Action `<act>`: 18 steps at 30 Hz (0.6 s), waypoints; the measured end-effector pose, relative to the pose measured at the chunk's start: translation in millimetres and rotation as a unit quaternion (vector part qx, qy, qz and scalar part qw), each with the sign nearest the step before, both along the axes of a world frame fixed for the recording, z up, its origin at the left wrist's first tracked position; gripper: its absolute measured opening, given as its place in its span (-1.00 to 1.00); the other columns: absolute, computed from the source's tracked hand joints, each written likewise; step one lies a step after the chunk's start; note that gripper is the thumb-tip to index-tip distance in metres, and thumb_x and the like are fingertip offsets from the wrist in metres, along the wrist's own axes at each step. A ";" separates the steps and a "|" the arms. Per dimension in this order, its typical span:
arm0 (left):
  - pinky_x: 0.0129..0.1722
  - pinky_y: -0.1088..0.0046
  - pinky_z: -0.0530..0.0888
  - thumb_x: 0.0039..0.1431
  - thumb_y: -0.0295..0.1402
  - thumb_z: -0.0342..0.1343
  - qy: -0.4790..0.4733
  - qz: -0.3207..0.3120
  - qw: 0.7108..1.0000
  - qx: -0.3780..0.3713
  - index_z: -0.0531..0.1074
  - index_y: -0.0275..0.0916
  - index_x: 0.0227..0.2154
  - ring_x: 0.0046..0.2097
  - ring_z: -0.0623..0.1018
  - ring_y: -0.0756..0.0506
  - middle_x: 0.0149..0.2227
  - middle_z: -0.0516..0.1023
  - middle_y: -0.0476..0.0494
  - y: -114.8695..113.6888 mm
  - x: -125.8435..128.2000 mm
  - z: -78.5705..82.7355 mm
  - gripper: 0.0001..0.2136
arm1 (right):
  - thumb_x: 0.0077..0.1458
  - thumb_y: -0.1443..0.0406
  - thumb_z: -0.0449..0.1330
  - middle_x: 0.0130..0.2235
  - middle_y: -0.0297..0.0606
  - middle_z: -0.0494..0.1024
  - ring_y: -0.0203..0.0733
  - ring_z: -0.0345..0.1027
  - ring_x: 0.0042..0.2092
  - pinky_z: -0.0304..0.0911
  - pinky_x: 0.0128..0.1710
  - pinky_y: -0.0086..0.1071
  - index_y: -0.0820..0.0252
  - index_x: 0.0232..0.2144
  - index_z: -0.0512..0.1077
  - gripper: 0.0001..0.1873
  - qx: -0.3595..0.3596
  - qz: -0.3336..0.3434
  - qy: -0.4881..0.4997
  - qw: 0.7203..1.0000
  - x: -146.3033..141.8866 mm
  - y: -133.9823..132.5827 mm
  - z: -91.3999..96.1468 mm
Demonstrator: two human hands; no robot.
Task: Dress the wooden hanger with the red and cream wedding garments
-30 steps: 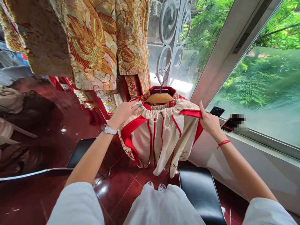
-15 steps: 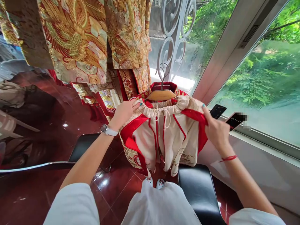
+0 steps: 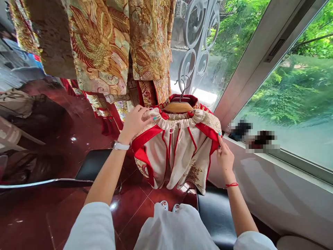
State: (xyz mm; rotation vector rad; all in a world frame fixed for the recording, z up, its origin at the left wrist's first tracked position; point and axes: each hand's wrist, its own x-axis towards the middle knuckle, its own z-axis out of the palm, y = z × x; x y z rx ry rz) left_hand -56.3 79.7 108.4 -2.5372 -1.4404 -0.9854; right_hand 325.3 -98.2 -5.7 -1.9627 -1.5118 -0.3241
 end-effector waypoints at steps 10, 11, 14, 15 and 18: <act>0.16 0.19 0.41 0.23 -0.13 0.06 -0.152 0.032 0.988 -0.005 0.48 -0.24 0.01 0.10 0.52 -0.25 0.04 0.56 -0.29 6.3 -51.7 -38.0 -0.61 | 0.23 0.38 -0.13 -0.07 -0.09 0.62 -0.02 0.52 -0.22 0.37 -0.25 -0.22 0.03 0.33 0.27 -0.35 0.036 0.016 0.071 0.997 -5.8 7.6 -28.7; 0.17 0.20 0.41 0.24 -0.12 0.05 -0.150 0.023 0.988 -0.014 0.50 -0.24 -0.02 0.10 0.52 -0.24 0.03 0.57 -0.29 11.7 -54.2 -36.1 -0.62 | 0.22 0.38 -0.12 -0.07 -0.08 0.62 -0.02 0.52 -0.21 0.37 -0.24 -0.22 0.05 0.32 0.28 -0.35 0.039 0.019 0.078 0.996 -7.6 9.6 -30.2; 0.11 0.27 0.46 0.23 -0.04 0.02 -0.180 -0.010 0.981 -0.069 0.55 -0.26 -0.10 0.05 0.56 -0.22 -0.02 0.61 -0.28 28.4 -64.8 -28.9 -0.58 | 0.23 0.38 -0.12 -0.10 -0.06 0.62 -0.05 0.50 -0.24 0.36 -0.23 -0.25 0.12 0.29 0.32 -0.38 0.047 0.008 0.096 0.994 -17.0 15.8 -33.3; 0.09 0.28 0.48 0.21 0.01 0.03 -0.194 -0.019 0.976 -0.095 0.56 -0.28 -0.13 0.01 0.57 -0.22 -0.06 0.63 -0.28 33.4 -68.4 -26.5 -0.55 | 0.23 0.37 -0.11 -0.13 -0.07 0.62 -0.07 0.49 -0.27 0.36 -0.24 -0.26 0.14 0.29 0.32 -0.39 0.046 -0.001 0.103 0.994 -21.5 18.2 -33.9; 0.09 0.17 0.48 0.09 0.20 0.07 -0.232 -0.025 0.957 -0.173 0.54 -0.42 -0.15 -0.09 0.56 -0.18 -0.15 0.65 -0.25 42.2 -74.1 -21.8 -0.34 | 0.23 0.35 -0.08 -0.20 -0.11 0.62 -0.15 0.45 -0.35 0.37 -0.25 -0.29 0.19 0.35 0.22 -0.36 0.024 0.003 0.153 0.988 -33.0 22.2 -35.2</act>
